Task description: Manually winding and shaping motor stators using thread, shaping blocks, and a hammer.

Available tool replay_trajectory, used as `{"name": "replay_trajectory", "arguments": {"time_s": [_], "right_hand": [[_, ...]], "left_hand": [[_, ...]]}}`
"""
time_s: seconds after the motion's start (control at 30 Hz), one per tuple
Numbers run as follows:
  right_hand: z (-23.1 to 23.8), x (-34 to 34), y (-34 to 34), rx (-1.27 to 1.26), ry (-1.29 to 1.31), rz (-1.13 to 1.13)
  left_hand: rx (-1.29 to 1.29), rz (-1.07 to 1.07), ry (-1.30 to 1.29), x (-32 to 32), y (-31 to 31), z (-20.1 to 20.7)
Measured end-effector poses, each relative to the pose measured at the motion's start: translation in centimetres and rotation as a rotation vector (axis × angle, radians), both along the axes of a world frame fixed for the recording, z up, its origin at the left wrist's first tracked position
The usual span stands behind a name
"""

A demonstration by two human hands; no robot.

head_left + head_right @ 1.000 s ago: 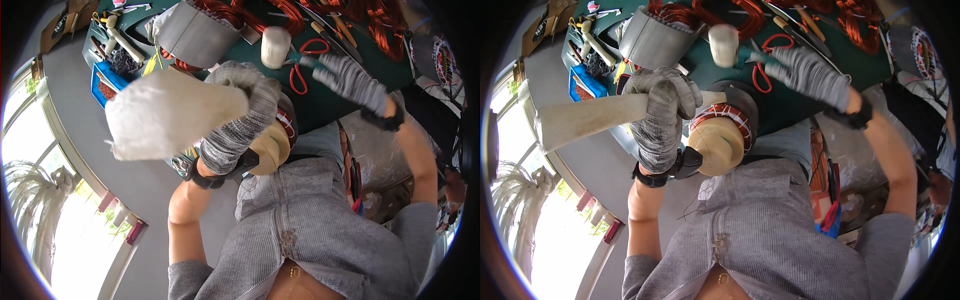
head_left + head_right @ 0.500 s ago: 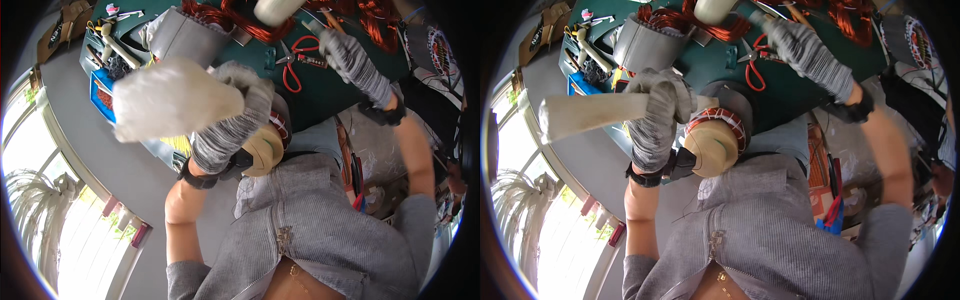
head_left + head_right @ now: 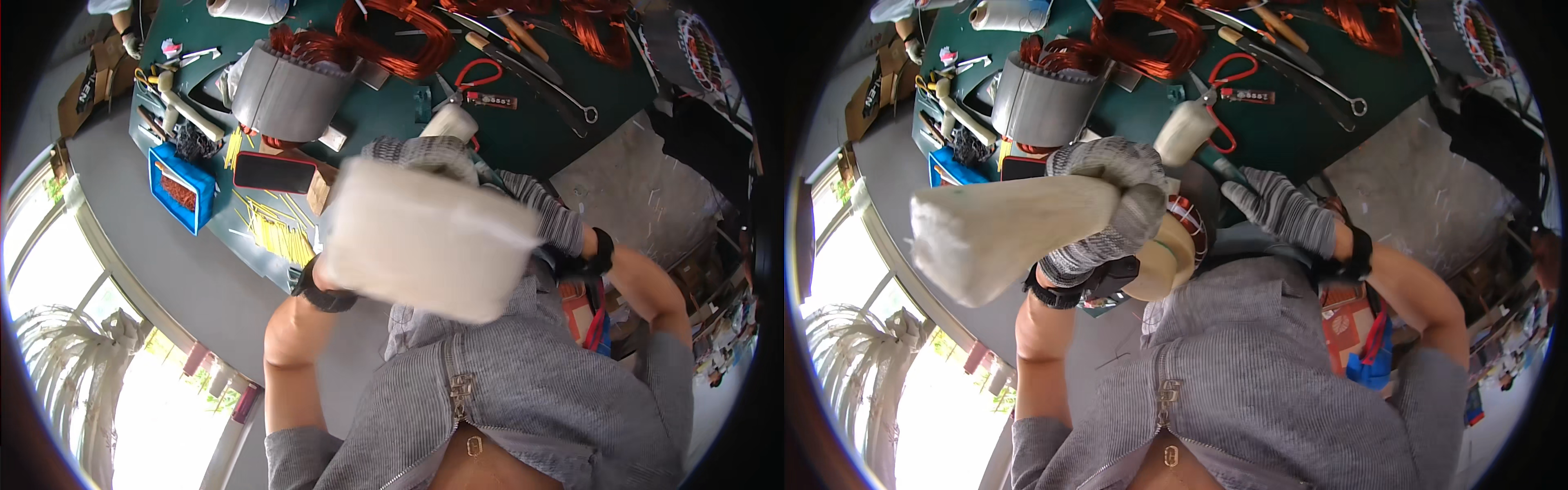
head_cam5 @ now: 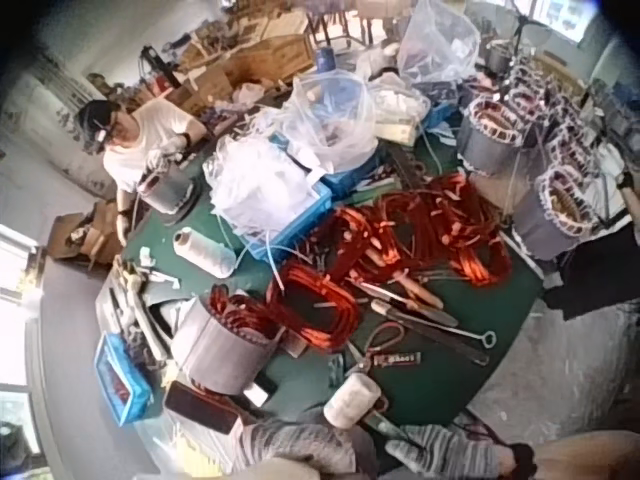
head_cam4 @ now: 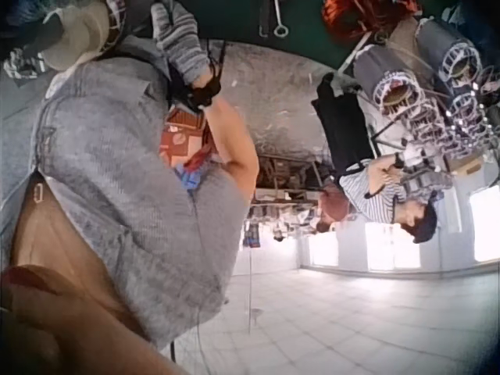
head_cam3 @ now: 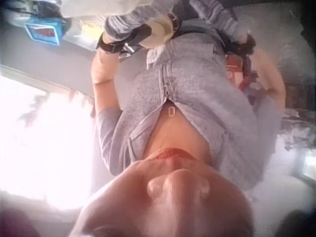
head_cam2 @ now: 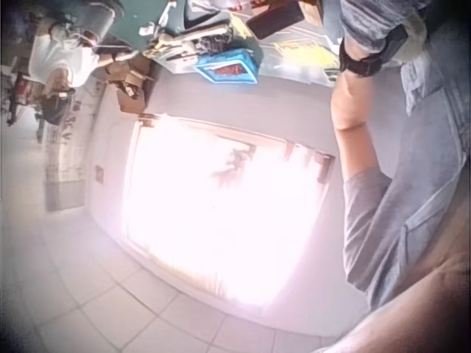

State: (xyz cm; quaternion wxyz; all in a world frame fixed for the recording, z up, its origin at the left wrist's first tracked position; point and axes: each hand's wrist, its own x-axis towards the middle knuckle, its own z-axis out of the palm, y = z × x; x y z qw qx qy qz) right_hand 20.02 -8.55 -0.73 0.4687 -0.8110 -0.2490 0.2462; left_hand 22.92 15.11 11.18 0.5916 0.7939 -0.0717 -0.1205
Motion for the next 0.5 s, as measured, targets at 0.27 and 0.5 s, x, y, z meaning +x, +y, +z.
{"name": "replay_trajectory", "arguments": {"time_s": [0.27, 0.5], "right_hand": [[1.6, 2.5, -1.6, -0.109, -0.438, -0.043], [1.4, 0.9, -3.7, -0.216, 0.259, 0.092]], "left_hand": [[-0.379, -0.240, 0.394, -2.9, -1.2, -3.8], [-0.076, -0.401, -0.098, -0.4, 0.1, 1.1]]}}
